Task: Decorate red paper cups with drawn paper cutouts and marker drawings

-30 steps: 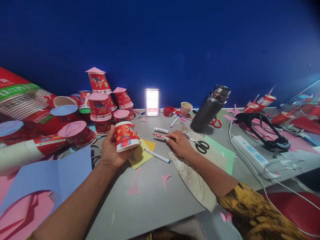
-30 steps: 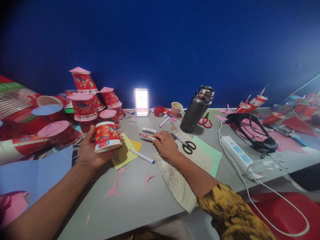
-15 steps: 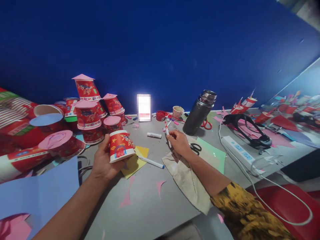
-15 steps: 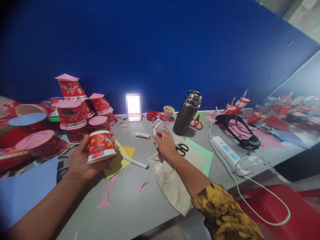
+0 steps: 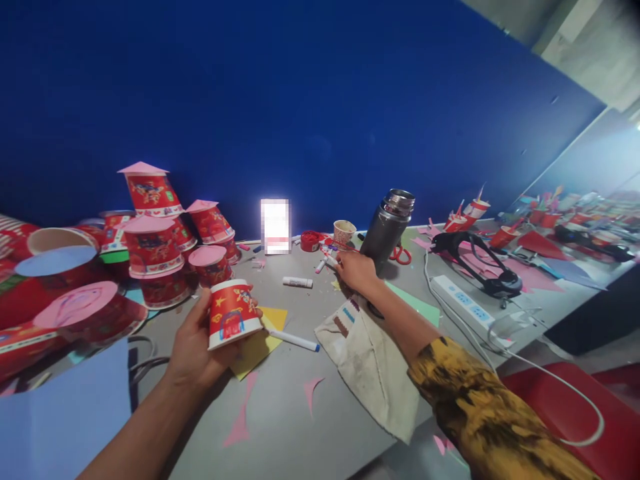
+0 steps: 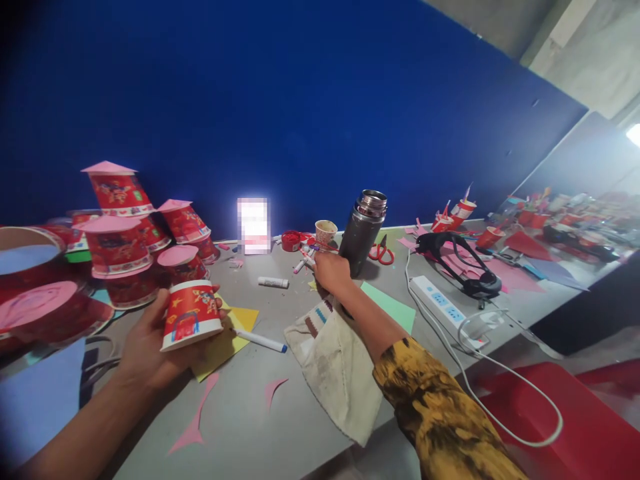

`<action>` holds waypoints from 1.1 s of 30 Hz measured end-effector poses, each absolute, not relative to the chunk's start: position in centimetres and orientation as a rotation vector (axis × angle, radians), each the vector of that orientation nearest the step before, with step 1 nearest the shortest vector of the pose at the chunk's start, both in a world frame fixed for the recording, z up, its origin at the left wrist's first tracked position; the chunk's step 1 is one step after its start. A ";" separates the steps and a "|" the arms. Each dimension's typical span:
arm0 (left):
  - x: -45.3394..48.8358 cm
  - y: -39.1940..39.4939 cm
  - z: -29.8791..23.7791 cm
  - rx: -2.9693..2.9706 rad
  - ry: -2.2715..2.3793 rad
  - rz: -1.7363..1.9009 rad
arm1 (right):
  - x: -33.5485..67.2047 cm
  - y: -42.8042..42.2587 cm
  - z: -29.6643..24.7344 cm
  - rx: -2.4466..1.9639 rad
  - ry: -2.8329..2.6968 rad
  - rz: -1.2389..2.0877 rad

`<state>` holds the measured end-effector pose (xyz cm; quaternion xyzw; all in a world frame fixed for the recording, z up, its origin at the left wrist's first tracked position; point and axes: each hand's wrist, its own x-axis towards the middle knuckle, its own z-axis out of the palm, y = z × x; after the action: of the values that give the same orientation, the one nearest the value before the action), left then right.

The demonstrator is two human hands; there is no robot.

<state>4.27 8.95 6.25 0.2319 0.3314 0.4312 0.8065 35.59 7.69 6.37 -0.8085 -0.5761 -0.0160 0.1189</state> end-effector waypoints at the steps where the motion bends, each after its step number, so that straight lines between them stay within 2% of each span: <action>1: 4.3 9.0 6.2 0.490 0.701 0.930 | 35.5 8.1 5.9 -2.375 -1.710 -0.053; 6: 4.5 8.9 6.3 0.434 0.730 0.955 | 35.5 8.5 4.7 -2.390 -1.776 -0.086; 12: 4.2 9.1 6.4 0.420 0.721 0.956 | 33.9 6.7 6.7 -2.293 -1.791 -0.094; 15: 4.1 9.2 6.6 0.443 0.704 0.966 | 30.8 4.6 7.5 -2.137 -1.940 0.043; 18: 4.2 9.1 7.0 0.443 0.744 0.994 | 27.4 2.2 7.3 -1.802 -2.225 0.324; 21: 4.3 9.0 7.1 0.437 0.783 1.021 | 25.6 1.1 6.5 -1.752 -2.324 0.338; 28: 4.1 9.0 6.8 0.482 0.700 1.011 | 26.1 1.7 5.2 -1.851 -2.207 0.437; 33: 4.1 9.0 6.2 0.494 0.641 0.992 | 26.7 1.8 5.7 -1.747 -1.717 0.602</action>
<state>4.09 8.97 6.24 0.2304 0.2991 0.4629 0.8019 26.67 1.85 5.67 -0.6596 -0.6484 0.2272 0.3047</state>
